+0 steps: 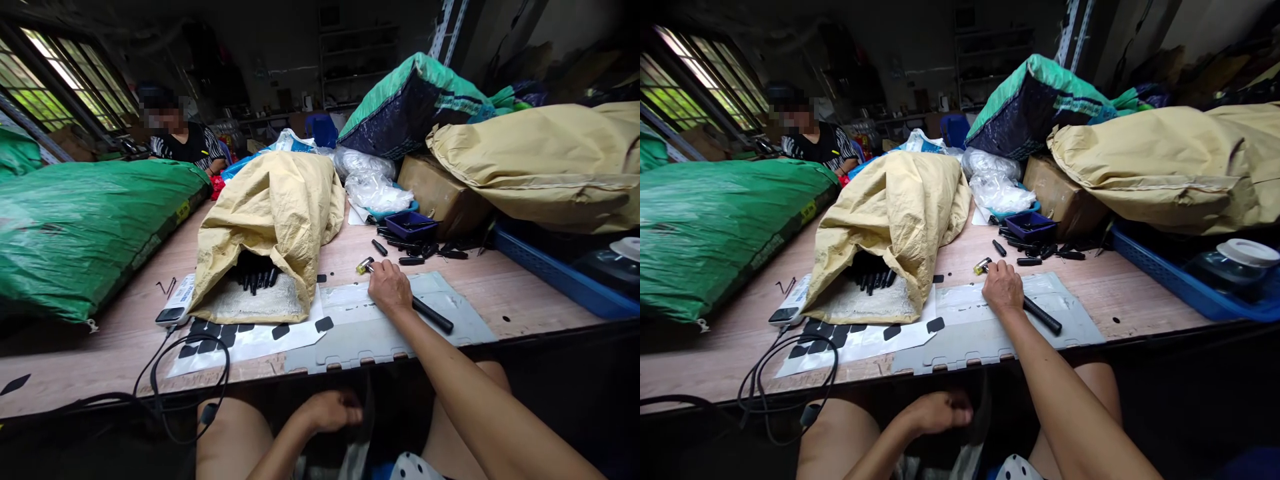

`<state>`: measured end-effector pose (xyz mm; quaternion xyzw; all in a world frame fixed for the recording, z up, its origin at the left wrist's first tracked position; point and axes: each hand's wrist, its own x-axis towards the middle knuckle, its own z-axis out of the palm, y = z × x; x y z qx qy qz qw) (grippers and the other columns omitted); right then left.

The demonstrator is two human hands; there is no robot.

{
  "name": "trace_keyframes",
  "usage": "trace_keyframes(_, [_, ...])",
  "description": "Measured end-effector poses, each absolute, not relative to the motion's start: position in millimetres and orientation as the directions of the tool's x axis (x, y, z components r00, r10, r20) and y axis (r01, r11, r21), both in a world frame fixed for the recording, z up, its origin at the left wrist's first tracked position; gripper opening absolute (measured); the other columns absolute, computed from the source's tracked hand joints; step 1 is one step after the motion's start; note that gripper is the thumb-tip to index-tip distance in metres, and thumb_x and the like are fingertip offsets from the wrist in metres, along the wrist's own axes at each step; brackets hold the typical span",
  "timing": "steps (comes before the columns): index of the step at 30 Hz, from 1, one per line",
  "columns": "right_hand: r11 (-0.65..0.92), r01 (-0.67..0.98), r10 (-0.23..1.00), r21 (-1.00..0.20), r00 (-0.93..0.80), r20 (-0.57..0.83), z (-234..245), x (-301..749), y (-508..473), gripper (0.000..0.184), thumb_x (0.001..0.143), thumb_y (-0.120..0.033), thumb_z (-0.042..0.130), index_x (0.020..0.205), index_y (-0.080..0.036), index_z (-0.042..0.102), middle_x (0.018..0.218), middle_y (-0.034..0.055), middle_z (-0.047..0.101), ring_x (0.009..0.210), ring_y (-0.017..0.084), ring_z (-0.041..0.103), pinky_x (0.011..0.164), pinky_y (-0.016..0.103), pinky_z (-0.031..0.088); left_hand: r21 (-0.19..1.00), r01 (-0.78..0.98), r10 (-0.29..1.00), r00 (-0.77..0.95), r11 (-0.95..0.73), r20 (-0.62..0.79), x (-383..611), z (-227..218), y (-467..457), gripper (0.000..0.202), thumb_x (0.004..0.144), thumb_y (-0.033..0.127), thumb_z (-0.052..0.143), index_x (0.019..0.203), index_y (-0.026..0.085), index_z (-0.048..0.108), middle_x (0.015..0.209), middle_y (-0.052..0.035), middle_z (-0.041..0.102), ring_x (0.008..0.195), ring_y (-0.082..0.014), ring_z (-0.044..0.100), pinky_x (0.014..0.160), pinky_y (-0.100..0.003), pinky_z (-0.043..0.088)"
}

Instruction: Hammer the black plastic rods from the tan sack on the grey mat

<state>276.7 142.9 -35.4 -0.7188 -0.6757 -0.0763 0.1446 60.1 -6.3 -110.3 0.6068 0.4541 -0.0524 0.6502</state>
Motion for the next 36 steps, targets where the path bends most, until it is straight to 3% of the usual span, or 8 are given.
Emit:
trace_keyframes(4, [-0.047,0.994,0.948,-0.101,0.076,0.308,-34,276,141,0.027,0.099,-0.024,0.044,0.117,-0.017,0.063,0.112,0.0122,0.061,0.104,0.025,0.054,0.08,0.035,0.039,0.796,0.487,0.094,0.83,0.359,-0.55,20,-24,7,0.042,0.072,0.056,0.081,0.088,0.018,0.074,0.069,-0.0017,0.065,0.062,-0.0152,0.057,0.061,-0.028,0.046])
trace_keyframes(6, [-0.049,0.994,0.95,-0.096,0.076,0.301,-32,275,141,0.026,0.099,-0.024,0.044,0.115,-0.017,0.063,0.112,0.0124,0.061,0.104,0.025,0.054,0.08,0.035,0.039,0.867,0.317,0.419,0.777,0.385,-0.47,-6,9,29,0.045,0.076,0.06,0.076,0.08,0.016,0.072,0.06,-0.0013,0.06,0.053,-0.0124,0.052,0.055,-0.025,0.041])
trace_keyframes(9, [-0.05,0.994,0.953,-0.093,0.075,0.292,-31,275,141,0.026,0.099,-0.023,0.044,0.115,-0.016,0.063,0.112,0.0131,0.061,0.104,0.026,0.054,0.08,0.035,0.039,0.962,0.178,0.932,0.263,0.207,-0.25,-33,25,79,0.045,0.078,0.061,0.072,0.076,0.016,0.065,0.06,0.0004,0.057,0.052,-0.0107,0.047,0.052,-0.023,0.034])
trace_keyframes(14, [-0.045,0.994,0.955,-0.103,0.073,0.288,-32,276,142,0.027,0.099,-0.023,0.044,0.116,-0.017,0.063,0.113,0.0133,0.061,0.105,0.026,0.054,0.082,0.035,0.04,0.715,0.661,0.895,-0.431,0.227,0.113,-36,1,150,0.026,0.084,0.043,0.069,0.093,0.018,0.068,0.084,-0.0049,0.067,0.078,-0.0201,0.061,0.069,-0.029,0.044])
trace_keyframes(21, [-0.044,0.993,0.95,-0.11,0.075,0.302,-34,275,143,0.025,0.099,-0.023,0.043,0.114,-0.017,0.063,0.113,0.0124,0.061,0.105,0.025,0.054,0.081,0.034,0.039,0.381,0.854,0.875,-0.447,0.355,0.187,-25,-18,151,0.026,0.091,0.047,0.061,0.091,0.021,0.066,0.11,-0.0118,0.065,0.1,-0.0302,0.065,0.078,-0.037,0.047])
trace_keyframes(26, [-0.048,0.992,0.951,-0.117,0.081,0.298,-35,275,143,0.025,0.098,-0.022,0.045,0.115,-0.018,0.062,0.114,0.0122,0.061,0.105,0.024,0.054,0.08,0.034,0.039,0.404,0.845,0.861,-0.46,0.35,0.216,-26,-19,150,0.039,0.091,0.052,0.061,0.117,0.023,0.06,0.117,-0.0122,0.067,0.105,-0.0311,0.065,0.08,-0.038,0.047])
trace_keyframes(32, [-0.045,0.992,0.951,-0.116,0.078,0.299,-32,275,143,0.024,0.099,-0.023,0.045,0.113,-0.017,0.063,0.113,0.0122,0.061,0.105,0.024,0.054,0.081,0.034,0.039,0.434,0.817,0.873,-0.472,0.381,0.121,-31,-9,152,0.027,0.092,0.048,0.059,0.099,0.023,0.067,0.114,-0.0119,0.069,0.104,-0.0321,0.065,0.083,-0.04,0.047])
trace_keyframes(36, [-0.049,0.992,0.953,-0.113,0.08,0.292,-32,275,143,0.025,0.099,-0.023,0.044,0.115,-0.017,0.062,0.113,0.0129,0.061,0.106,0.024,0.054,0.082,0.033,0.039,0.636,0.715,0.787,-0.557,0.291,0.266,-27,1,116,0.032,0.096,0.048,0.053,0.104,0.02,0.066,0.104,-0.0097,0.071,0.093,-0.0268,0.066,0.081,-0.037,0.048])
